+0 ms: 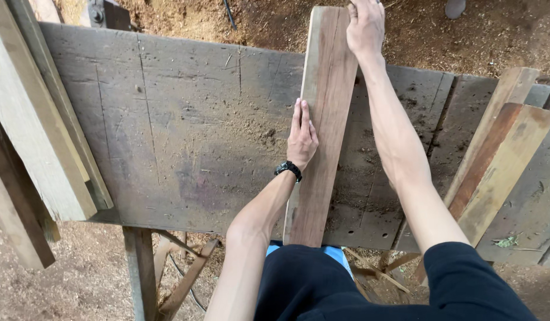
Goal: The person sands a piece of wood using sandpaper while it rests on a workbench, then turns the wood over and continues sanding the different surfaces.
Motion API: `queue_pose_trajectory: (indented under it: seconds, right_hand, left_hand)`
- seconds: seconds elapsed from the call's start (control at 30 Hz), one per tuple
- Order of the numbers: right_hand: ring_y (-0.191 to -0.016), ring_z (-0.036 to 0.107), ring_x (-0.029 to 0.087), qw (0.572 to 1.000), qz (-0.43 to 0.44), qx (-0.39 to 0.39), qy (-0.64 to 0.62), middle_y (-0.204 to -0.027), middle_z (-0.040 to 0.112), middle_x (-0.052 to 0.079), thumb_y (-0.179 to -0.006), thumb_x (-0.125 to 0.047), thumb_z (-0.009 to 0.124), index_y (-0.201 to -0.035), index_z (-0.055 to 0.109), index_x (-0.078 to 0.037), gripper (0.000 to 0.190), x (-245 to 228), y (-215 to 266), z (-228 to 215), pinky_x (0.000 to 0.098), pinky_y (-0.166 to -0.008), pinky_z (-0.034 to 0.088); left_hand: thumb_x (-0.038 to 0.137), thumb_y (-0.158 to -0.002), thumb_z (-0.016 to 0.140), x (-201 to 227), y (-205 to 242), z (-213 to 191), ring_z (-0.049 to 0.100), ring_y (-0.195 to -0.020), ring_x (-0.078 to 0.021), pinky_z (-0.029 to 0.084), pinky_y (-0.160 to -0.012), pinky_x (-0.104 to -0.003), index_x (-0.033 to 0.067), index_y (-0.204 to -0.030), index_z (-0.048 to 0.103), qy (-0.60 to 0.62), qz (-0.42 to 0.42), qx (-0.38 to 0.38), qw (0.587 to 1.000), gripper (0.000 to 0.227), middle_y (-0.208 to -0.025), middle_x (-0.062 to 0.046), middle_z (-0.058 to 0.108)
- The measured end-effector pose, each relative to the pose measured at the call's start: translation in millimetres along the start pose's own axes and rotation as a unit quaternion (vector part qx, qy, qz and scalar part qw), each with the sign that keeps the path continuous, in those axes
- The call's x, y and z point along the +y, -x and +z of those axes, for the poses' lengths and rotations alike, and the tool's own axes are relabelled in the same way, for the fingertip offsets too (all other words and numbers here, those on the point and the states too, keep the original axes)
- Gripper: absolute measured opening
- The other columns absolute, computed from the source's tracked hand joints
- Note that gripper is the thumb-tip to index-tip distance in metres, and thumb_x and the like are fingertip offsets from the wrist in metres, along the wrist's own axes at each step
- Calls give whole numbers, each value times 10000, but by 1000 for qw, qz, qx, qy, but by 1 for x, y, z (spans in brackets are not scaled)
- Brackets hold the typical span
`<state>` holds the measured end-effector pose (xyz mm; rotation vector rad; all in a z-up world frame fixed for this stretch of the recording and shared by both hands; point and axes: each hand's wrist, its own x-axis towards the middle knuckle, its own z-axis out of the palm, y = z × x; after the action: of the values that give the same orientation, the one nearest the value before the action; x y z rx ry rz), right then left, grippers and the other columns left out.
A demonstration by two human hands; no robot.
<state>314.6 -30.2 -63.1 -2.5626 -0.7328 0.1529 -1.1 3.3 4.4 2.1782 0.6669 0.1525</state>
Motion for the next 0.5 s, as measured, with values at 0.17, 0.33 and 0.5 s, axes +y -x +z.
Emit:
queue_pose_trajectory:
  seconds: [0.17,0.33,0.5]
  right_hand:
    - [-1440,407,390,998,-48,36,-9,-1506,563,181,-1115,-162,498,-1377,660,-63,324,-10,26,-12,556,-1202,297]
    - [-1430,500,324,995,73,-68,-26,-1478,594,109,-1144,-232,475,-1368,638,-118,299,-18,0,-20,479,-1240,389]
    - [-1424,469,400,999,-47,-5,2,-1502,557,176,-1128,-182,506,-1395,638,-42,329,-20,17,-12,532,-1200,355]
  left_hand:
    - [42,-1028,464,3,-5,-2,512,-1422,-384,604,-1040,-383,102,-1669,126,-32,43,38,998,727,-1685,-154,225]
    - [45,-1033,456,1,-4,-2,495,-1441,-364,597,-1053,-370,93,-1662,126,-20,34,22,999,712,-1692,-156,210]
    - [58,-1051,453,1,-4,-2,500,-1419,-331,598,-1009,-357,99,-1644,152,1,-34,-49,998,666,-1705,-163,217]
